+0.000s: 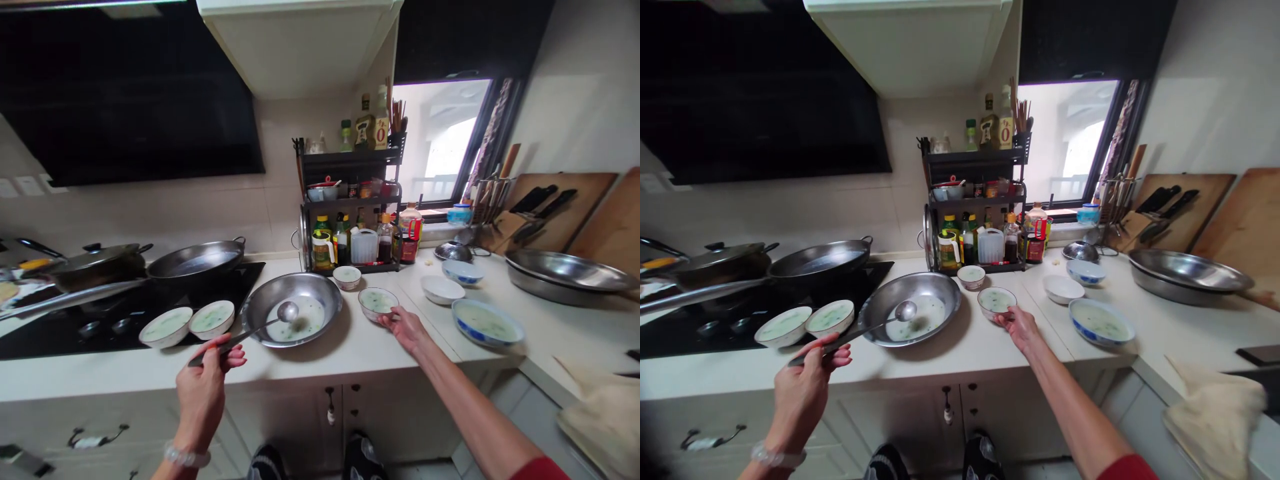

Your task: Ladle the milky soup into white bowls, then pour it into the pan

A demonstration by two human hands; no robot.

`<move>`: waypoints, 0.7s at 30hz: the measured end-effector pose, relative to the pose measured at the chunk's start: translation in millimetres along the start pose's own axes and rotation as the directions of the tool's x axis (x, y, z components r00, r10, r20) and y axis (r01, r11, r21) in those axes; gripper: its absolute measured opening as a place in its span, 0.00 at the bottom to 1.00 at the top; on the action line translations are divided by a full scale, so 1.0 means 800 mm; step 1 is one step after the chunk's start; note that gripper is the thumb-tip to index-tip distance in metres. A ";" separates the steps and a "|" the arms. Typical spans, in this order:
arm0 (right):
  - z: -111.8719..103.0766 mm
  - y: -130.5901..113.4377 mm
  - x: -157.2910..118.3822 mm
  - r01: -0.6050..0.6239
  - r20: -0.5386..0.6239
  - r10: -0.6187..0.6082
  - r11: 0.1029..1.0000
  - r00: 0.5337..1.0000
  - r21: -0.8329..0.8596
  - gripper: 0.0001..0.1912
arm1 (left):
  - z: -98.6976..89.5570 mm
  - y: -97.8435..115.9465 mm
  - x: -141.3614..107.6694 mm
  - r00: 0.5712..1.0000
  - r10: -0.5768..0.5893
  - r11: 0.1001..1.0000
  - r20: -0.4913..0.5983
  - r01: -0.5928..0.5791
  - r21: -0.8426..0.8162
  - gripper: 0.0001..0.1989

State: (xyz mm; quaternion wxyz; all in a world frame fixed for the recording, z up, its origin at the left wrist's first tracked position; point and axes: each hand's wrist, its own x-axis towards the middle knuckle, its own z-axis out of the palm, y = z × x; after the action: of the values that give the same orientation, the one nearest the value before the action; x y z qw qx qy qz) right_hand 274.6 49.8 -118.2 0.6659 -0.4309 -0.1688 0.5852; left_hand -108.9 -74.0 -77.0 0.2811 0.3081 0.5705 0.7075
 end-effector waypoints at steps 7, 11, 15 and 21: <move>0.004 -0.021 0.025 -0.035 -0.061 0.034 0.999 0.998 -0.006 0.10 | -0.007 0.007 -0.004 0.999 -0.052 0.998 -0.013 0.053 0.024 0.19; 0.006 -0.032 0.040 -0.045 -0.104 0.043 0.999 0.994 -0.015 0.14 | -0.007 0.019 -0.010 0.994 -0.105 0.994 -0.032 0.106 0.039 0.17; 0.009 -0.040 0.056 -0.041 -0.152 0.036 0.999 0.988 -0.032 0.18 | -0.007 0.024 -0.012 0.988 -0.146 0.989 -0.041 0.147 0.019 0.15; 0.015 -0.048 0.079 -0.033 -0.225 0.020 0.998 0.974 -0.053 0.17 | -0.012 0.020 -0.008 0.986 -0.162 0.986 -0.028 0.163 0.047 0.15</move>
State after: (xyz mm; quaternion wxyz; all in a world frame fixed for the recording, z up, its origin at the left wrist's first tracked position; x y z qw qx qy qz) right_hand 306.3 114.7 -99.5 0.6604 -0.5150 -0.1035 0.5367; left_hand -112.6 -87.8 -63.3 0.3232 0.2588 0.6142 0.6718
